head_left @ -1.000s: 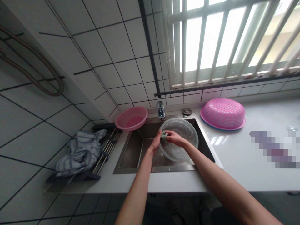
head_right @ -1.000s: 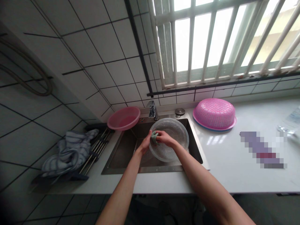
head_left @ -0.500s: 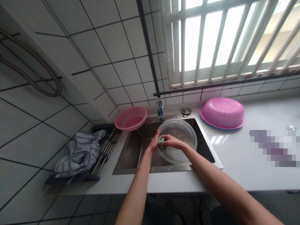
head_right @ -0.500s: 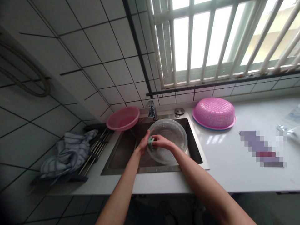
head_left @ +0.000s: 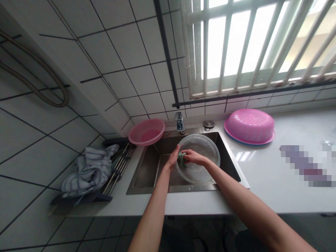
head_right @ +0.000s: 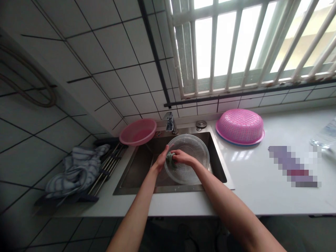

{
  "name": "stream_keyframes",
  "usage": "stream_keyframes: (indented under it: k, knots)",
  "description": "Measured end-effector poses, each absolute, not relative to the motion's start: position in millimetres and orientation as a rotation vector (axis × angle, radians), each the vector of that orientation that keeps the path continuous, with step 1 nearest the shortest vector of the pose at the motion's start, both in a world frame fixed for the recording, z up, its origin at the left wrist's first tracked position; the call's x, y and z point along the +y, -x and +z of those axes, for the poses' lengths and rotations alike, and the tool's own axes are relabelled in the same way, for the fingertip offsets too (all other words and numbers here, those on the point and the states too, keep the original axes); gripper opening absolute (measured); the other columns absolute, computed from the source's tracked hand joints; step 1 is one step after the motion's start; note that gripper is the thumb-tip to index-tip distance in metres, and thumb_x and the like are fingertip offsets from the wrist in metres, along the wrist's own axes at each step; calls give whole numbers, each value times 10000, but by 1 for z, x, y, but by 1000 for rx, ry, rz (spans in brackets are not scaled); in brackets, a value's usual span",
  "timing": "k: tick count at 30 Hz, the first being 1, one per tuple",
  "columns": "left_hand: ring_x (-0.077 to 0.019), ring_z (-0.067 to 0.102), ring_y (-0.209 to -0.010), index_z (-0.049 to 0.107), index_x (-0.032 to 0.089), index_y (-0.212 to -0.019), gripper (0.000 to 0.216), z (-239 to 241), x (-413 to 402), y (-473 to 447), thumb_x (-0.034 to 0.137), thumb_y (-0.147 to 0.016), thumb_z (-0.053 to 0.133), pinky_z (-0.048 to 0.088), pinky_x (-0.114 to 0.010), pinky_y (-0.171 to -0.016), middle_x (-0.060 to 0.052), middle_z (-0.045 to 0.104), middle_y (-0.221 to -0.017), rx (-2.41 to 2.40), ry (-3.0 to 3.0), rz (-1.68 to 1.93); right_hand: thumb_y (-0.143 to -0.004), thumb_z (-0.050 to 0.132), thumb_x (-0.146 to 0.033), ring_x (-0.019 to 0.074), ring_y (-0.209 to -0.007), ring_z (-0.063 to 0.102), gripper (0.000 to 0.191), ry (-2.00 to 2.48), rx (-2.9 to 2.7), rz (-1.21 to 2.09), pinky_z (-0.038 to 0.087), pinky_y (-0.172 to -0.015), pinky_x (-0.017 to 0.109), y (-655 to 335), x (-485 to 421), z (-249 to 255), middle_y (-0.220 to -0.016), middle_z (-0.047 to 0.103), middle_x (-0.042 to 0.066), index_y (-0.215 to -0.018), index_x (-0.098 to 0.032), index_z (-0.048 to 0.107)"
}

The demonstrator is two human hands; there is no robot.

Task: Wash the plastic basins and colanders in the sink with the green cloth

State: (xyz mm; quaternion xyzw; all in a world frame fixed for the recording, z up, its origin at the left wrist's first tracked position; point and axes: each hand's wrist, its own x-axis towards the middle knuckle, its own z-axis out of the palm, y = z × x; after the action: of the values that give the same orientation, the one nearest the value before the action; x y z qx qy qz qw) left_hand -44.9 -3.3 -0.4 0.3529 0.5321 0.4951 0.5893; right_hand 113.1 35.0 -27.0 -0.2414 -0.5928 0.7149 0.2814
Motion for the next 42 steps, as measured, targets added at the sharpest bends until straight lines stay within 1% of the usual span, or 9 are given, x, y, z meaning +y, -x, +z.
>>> stream_keyframes:
  k: [5,11,18,23,26,28,32,37,42]
  knots:
    - [-325,564,-1429,734,185,-1347,539,-8,-2,37,561,-966,676,413,-446,-1225,-123,715,-1391,1073,-813,1165,-807,683,-414,163,-754,573,225,773,-1190,1619,516,-693,272,-127,51,-25,-871,647,19,-911,-224,620]
    - [-317,505,-1484,764,186,-1280,532,-13,1,49,590,-940,700,374,-456,-1249,-129,702,-1409,1139,-831,1207,-783,715,-338,155,-711,560,168,627,-1556,1945,497,-677,280,-114,34,-25,-819,640,23,-852,-204,640]
    - [-327,545,-1449,725,177,-1362,539,-14,0,43,546,-971,675,398,-446,-1235,-130,716,-1385,1016,-796,1182,-811,683,-391,167,-756,572,208,744,-1225,1639,501,-685,277,-125,48,-24,-884,656,35,-914,-220,624]
    - [-316,510,-1479,705,197,-1387,607,-12,0,46,634,-975,616,377,-446,-1244,-113,683,-1441,1093,-823,1151,-790,694,-344,144,-666,517,162,651,-1547,1857,443,-613,259,-119,42,-31,-774,628,23,-809,-196,631]
    - [-315,514,-1475,718,182,-1365,606,-10,-1,47,627,-958,650,367,-442,-1248,-120,683,-1440,1160,-881,1159,-769,694,-311,130,-636,479,139,681,-1632,1822,410,-586,247,-113,40,-32,-740,600,12,-772,-187,630]
    - [-317,556,-1434,729,169,-1350,584,-8,-2,43,600,-961,663,396,-429,-1228,-128,707,-1403,1157,-897,1161,-788,672,-336,141,-670,508,148,713,-1484,1716,445,-619,256,-117,45,-30,-787,613,19,-792,-197,622]
    - [-324,669,-1282,696,167,-1398,629,-6,-4,35,638,-1005,557,515,-429,-1111,-136,762,-1295,1065,-854,1067,-830,631,-377,158,-726,555,162,742,-1215,1627,496,-689,279,-129,53,-23,-853,629,24,-855,-218,609]
    - [-289,712,-1212,636,191,-1465,650,-2,-4,42,649,-1022,506,554,-396,-1054,-124,767,-1288,1029,-788,1047,-810,661,-313,119,-619,450,134,620,-1651,1880,370,-570,249,-121,40,-25,-741,588,5,-796,-185,625]
    - [-283,694,-1251,656,169,-1444,618,-1,-4,41,610,-1039,502,506,-384,-1124,-129,753,-1317,973,-791,1068,-864,605,-384,127,-637,444,191,697,-1577,1649,373,-585,250,-124,42,-20,-751,561,0,-833,-196,615]
